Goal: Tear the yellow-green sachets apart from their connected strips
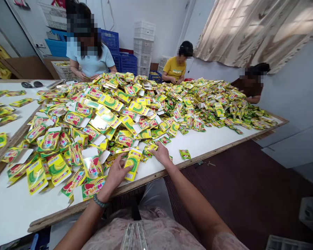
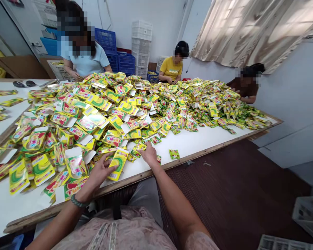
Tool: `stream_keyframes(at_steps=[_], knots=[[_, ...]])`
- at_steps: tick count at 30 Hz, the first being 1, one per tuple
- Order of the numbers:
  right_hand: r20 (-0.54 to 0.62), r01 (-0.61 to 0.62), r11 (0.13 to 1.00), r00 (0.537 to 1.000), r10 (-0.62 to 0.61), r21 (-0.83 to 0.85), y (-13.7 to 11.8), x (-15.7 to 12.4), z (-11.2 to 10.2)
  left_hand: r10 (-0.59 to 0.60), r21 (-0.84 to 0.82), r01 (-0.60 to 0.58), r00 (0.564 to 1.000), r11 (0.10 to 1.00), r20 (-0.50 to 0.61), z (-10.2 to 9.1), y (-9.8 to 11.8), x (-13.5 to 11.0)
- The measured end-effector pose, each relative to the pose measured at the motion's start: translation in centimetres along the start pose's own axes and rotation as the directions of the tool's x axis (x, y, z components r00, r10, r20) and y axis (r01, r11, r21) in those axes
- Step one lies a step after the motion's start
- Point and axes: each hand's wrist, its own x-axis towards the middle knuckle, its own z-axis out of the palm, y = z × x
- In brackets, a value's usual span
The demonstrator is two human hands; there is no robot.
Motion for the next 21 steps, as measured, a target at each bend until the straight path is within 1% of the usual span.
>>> stream_keyframes(at_steps=[2,4,7,9,10,11,12,13,14,15,16,17,18,20,21], knots=[[0.005,0.043,0.999,0.999,-0.043,-0.016,-0.4,0.2,0.3,-0.061,-0.071,0.064,0.997,0.995,0.038,-0.2,0.0,-0.4],[-0.036,0.153,0.988,0.987,-0.155,-0.033,-0.6,0.1,0.6,-0.069,-0.129,0.075,0.996,0.989,0.052,-0.6,0.1,-0.6],[-0.147,0.316,0.946,0.935,-0.323,-0.07,-0.9,-0.6,0.5,-0.043,-0.152,0.05,0.998,0.987,0.05,-1.1,0.0,-0.6],[-0.193,0.392,0.919,0.899,-0.393,-0.042,-1.2,-1.4,0.1,-0.04,-0.171,0.042,0.999,0.984,0.015,-1.1,0.0,-0.5],[-0.21,0.416,0.909,0.889,-0.407,-0.003,-1.5,-1.8,-0.2,-0.039,-0.196,0.036,0.999,0.98,-0.009,-1.0,0.1,-0.5],[-0.226,0.422,0.905,0.887,-0.402,0.047,-1.8,-2.3,-0.6,-0.039,-0.234,0.03,0.999,0.972,-0.032,-0.9,0.2,-0.6],[-0.237,0.402,0.909,0.898,-0.37,0.106,-2.2,-2.8,-0.9,-0.044,-0.28,0.029,0.998,0.96,-0.045,-0.7,0.3,-0.6],[-0.226,0.361,0.916,0.92,-0.32,0.175,-2.5,-3.4,-1.2,-0.052,-0.329,0.035,0.998,0.944,-0.043,-0.4,0.5,-0.7],[-0.186,0.309,0.917,0.945,-0.268,0.252,-2.9,-4.0,-1.4,-0.06,-0.373,0.046,0.998,0.927,-0.025,-0.1,0.7,-0.8],[-0.122,0.256,0.911,0.966,-0.228,0.325,-3.4,-4.7,-1.3,-0.065,-0.402,0.06,0.998,0.914,0.001,0.3,0.9,-0.9],[-0.051,0.212,0.899,0.977,-0.209,0.383,-3.8,-5.4,-1.2,-0.063,-0.407,0.068,0.998,0.911,0.026,0.7,1.0,-1.1],[0.008,0.184,0.889,0.978,-0.206,0.42,-4.2,-6.2,-0.8,-0.05,-0.377,0.061,0.998,0.924,0.039,1.1,1.0,-1.3],[0.044,0.171,0.884,0.976,-0.211,0.435,-4.7,-6.9,-0.2,-0.026,-0.3,0.036,0.999,0.953,0.038,1.4,1.0,-1.4],[0.039,0.173,0.895,0.978,-0.207,0.411,-5.6,-8.3,1.2,0.056,-0.028,-0.056,0.998,0.998,0.012,2.0,0.9,-1.8],[0.022,0.179,0.9,0.979,-0.205,0.398,-6.0,-8.9,1.9,0.099,0.126,-0.099,0.995,0.987,0.011,2.1,0.8,-1.9]])
